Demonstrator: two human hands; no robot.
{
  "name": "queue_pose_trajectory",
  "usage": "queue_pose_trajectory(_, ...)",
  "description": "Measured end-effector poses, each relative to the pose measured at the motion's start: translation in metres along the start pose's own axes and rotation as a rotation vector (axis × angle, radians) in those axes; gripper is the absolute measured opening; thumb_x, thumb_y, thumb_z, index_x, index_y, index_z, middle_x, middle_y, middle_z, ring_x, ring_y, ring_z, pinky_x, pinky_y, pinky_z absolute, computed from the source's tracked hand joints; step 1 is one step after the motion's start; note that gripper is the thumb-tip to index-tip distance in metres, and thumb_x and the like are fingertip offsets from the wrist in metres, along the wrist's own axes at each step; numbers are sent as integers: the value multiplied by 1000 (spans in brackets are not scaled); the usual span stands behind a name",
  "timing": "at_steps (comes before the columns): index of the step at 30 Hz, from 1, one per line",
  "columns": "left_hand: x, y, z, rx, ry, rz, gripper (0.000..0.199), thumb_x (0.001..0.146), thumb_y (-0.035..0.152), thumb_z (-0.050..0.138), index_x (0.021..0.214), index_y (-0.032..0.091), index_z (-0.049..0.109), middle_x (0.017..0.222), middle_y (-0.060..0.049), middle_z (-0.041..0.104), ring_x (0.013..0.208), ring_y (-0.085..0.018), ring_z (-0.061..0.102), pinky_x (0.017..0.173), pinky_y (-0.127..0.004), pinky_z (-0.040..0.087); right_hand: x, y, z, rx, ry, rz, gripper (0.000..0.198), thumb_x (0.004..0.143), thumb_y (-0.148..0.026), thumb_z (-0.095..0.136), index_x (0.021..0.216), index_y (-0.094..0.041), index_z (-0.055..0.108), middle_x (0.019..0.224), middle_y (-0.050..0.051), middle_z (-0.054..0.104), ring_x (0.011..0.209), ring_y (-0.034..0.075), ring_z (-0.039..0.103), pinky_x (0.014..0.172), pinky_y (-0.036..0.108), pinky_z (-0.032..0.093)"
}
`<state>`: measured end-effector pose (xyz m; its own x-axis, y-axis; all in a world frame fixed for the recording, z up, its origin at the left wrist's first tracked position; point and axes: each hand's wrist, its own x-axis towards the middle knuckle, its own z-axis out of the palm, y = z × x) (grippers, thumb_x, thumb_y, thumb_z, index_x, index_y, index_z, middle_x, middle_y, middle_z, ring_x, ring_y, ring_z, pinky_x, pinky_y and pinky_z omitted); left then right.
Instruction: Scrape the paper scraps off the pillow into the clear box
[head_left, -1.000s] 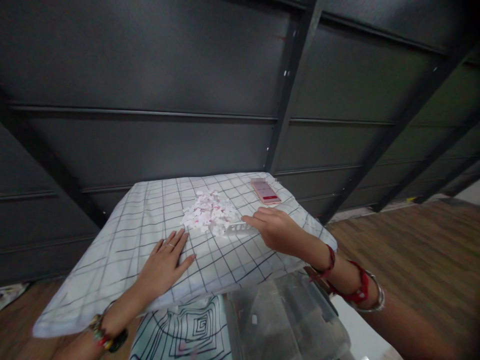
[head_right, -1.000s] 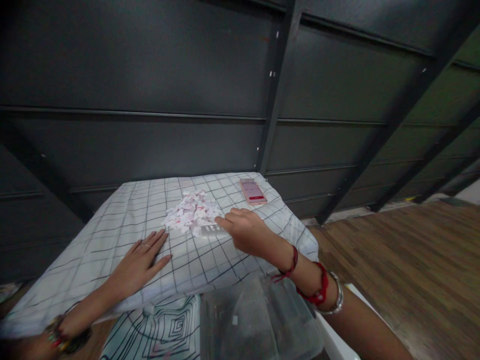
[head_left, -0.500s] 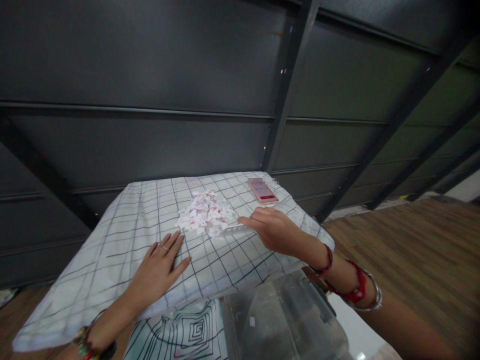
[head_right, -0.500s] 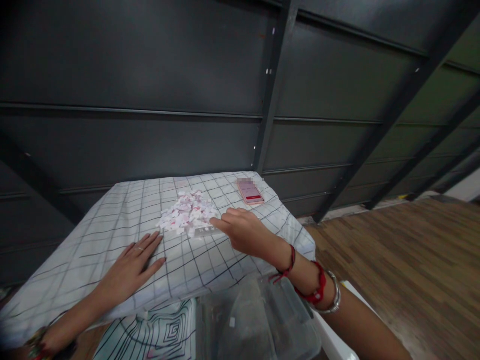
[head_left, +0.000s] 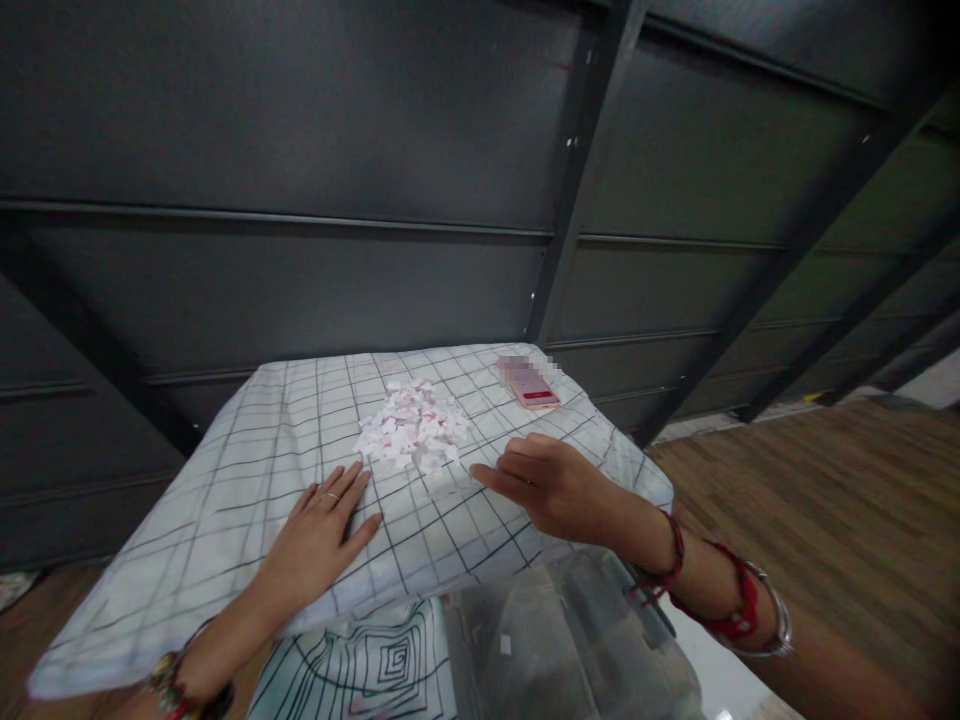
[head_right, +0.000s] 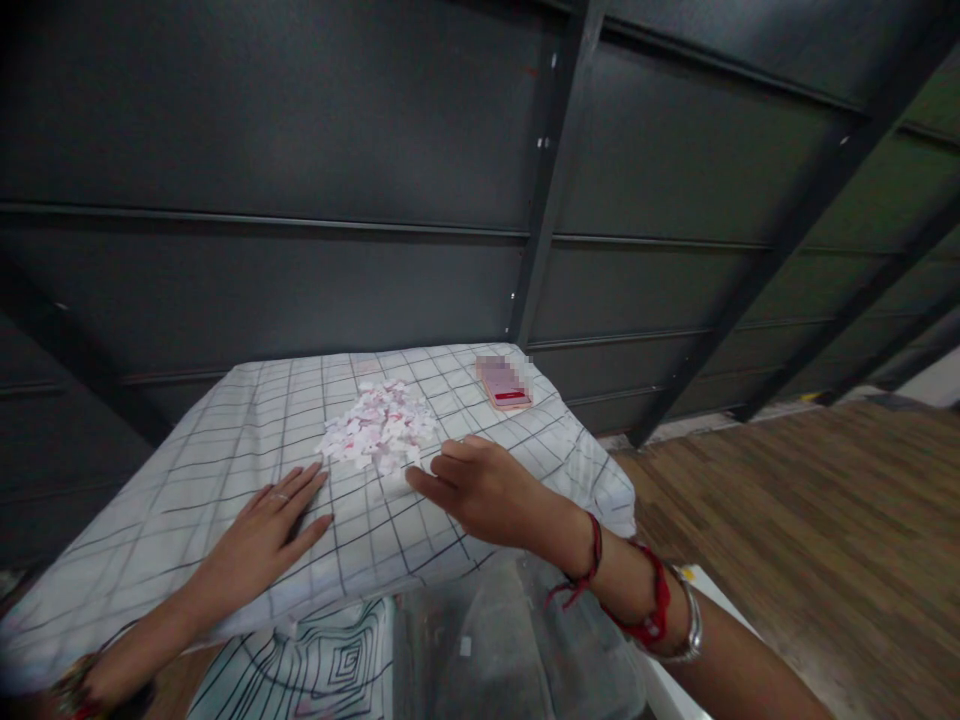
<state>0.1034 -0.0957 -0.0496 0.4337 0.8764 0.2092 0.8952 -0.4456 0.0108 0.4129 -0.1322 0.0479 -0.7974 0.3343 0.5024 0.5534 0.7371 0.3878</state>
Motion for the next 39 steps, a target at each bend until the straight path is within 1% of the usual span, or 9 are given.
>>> queue_pose_trajectory(4, 0, -1, 2, 7, 13, 5, 67, 90, 58, 29, 137, 12, 43, 146, -13, 39, 134, -30, 37, 107, -52, 34, 2, 5, 1, -37, -51, 86, 36, 80, 0, 36, 108, -14, 55, 66, 0, 47, 65, 14, 34, 58, 29, 25)
queue_pose_trajectory(8, -1, -2, 3, -1, 23, 9, 67, 90, 58, 29, 137, 13, 44, 145, -13, 40, 134, -29, 37, 107, -51, 34, 0, 9, 2, 4, -71, 76, 39, 78, 1, 35, 107, -15, 57, 67, 0, 48, 65, 14, 34, 58, 29, 27)
queue_pose_trajectory(14, 0, -2, 3, -7, 26, 11, 67, 89, 59, 29, 136, 14, 44, 145, -12, 41, 134, -29, 38, 107, -50, 34, -8, 8, -3, 29, -78, 128, 33, 84, -3, 36, 105, -16, 59, 66, 0, 46, 64, 14, 33, 58, 29, 27)
queue_pose_trajectory(19, 0, -3, 4, -22, 49, 11, 65, 89, 57, 31, 135, 14, 46, 144, -12, 43, 133, -29, 39, 106, -50, 36, -4, 6, 1, 49, -24, 58, 36, 82, 0, 34, 102, -15, 60, 65, 0, 46, 62, 13, 33, 57, 28, 26)
queue_pose_trajectory(22, 0, -3, 4, -25, 48, 14, 63, 90, 55, 32, 134, 14, 47, 143, -12, 43, 133, -29, 39, 106, -51, 35, -6, 9, -6, 39, -82, 44, 36, 81, 0, 35, 100, -16, 61, 64, 0, 45, 61, 13, 32, 56, 28, 25)
queue_pose_trajectory(26, 0, -4, 4, -21, 51, 17, 63, 89, 55, 33, 134, 14, 47, 143, -12, 43, 132, -30, 39, 105, -51, 36, -10, 15, -18, 2, -145, 128, 34, 82, -2, 37, 102, -17, 60, 66, 0, 47, 64, 13, 34, 58, 28, 27)
queue_pose_trajectory(29, 0, -4, 3, -19, 40, 14, 64, 89, 55, 32, 134, 12, 47, 143, -13, 44, 132, -30, 39, 106, -50, 36, -7, 17, -13, -18, -167, 165, 35, 82, -2, 38, 104, -17, 60, 67, 1, 49, 66, 14, 36, 61, 28, 28)
queue_pose_trajectory(34, -1, -3, 2, -18, 32, 11, 66, 88, 57, 31, 133, 12, 48, 143, -13, 44, 132, -29, 40, 105, -50, 37, -3, 15, 7, -6, -188, 109, 38, 79, 0, 38, 105, -17, 59, 67, 1, 49, 66, 14, 35, 60, 29, 27)
queue_pose_trajectory(39, -1, -2, 2, -24, 46, 7, 63, 89, 55, 32, 133, 13, 48, 143, -12, 45, 133, -29, 39, 106, -49, 36, -12, 15, -1, 27, -162, 115, 33, 82, -3, 38, 104, -17, 59, 66, -1, 45, 63, 13, 32, 58, 28, 26)
